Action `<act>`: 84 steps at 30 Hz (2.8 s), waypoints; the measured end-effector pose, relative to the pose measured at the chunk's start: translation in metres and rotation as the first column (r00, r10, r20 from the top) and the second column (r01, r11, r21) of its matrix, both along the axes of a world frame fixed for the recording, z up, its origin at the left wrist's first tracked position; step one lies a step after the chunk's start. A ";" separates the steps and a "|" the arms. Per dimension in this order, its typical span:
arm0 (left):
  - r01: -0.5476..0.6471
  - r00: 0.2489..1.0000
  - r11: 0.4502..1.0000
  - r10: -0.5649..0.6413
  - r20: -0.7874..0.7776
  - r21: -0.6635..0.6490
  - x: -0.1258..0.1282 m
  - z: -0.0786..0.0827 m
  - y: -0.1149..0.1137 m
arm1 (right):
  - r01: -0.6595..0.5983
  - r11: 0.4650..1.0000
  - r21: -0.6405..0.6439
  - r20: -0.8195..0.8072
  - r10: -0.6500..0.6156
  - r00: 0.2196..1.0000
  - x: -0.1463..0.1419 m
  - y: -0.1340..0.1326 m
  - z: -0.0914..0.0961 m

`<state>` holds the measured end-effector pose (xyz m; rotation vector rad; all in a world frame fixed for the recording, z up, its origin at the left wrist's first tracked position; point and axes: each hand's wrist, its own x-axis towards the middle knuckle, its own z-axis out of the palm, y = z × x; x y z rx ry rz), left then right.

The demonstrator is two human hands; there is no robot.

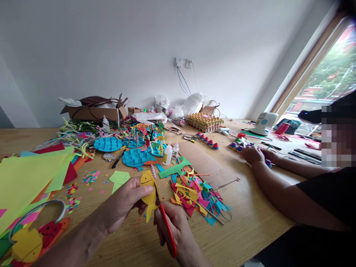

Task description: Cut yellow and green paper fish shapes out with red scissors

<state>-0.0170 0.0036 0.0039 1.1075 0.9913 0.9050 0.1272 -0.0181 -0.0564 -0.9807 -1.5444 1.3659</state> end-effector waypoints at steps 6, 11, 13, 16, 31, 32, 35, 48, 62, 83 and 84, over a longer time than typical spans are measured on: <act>0.015 1.000 1.000 -0.015 0.008 -0.003 -0.001 0.000 0.000 | 0.010 1.000 -0.013 0.004 -0.010 1.000 0.001 -0.001 -0.002; 0.030 1.000 1.000 -0.030 0.009 -0.005 -0.002 0.002 0.001 | -0.015 1.000 0.004 0.012 0.015 1.000 0.003 0.000 -0.005; 0.040 0.999 0.999 -0.040 -0.001 -0.008 -0.004 0.002 0.001 | -0.024 1.000 0.004 0.018 0.024 1.000 0.004 0.001 -0.007; 0.058 0.998 0.998 -0.058 -0.015 -0.013 -0.005 0.002 0.002 | -0.025 1.000 0.001 0.040 0.025 0.999 0.007 0.002 -0.011; 0.036 0.999 0.998 -0.035 -0.038 0.049 -0.002 0.003 0.001 | -0.028 0.999 -0.037 0.052 0.030 0.998 0.006 0.000 0.000; 0.044 0.998 0.998 -0.042 -0.041 0.046 -0.002 0.003 0.001 | -0.032 0.999 -0.041 0.042 0.033 0.999 0.005 -0.001 0.001; 0.073 0.997 0.997 -0.072 -0.039 0.036 -0.001 0.002 0.001 | -0.044 0.998 -0.044 0.025 0.045 0.999 0.005 -0.001 0.003; 0.076 0.996 0.997 -0.075 -0.044 0.022 0.000 0.001 0.000 | -0.036 0.999 -0.021 0.032 0.036 0.999 0.006 0.000 -0.004; 0.078 0.996 0.996 -0.077 -0.039 0.035 -0.001 0.000 0.002 | -0.009 1.000 0.030 0.081 0.007 0.997 0.008 0.000 -0.010; 0.075 0.996 0.994 -0.070 -0.060 0.075 0.002 -0.004 0.000 | -0.021 1.000 0.017 -0.006 0.021 1.000 0.005 -0.001 -0.006; 0.076 0.996 0.994 -0.071 -0.060 0.074 0.002 -0.004 0.001 | -0.024 0.999 0.021 -0.007 0.024 1.000 0.006 -0.001 -0.007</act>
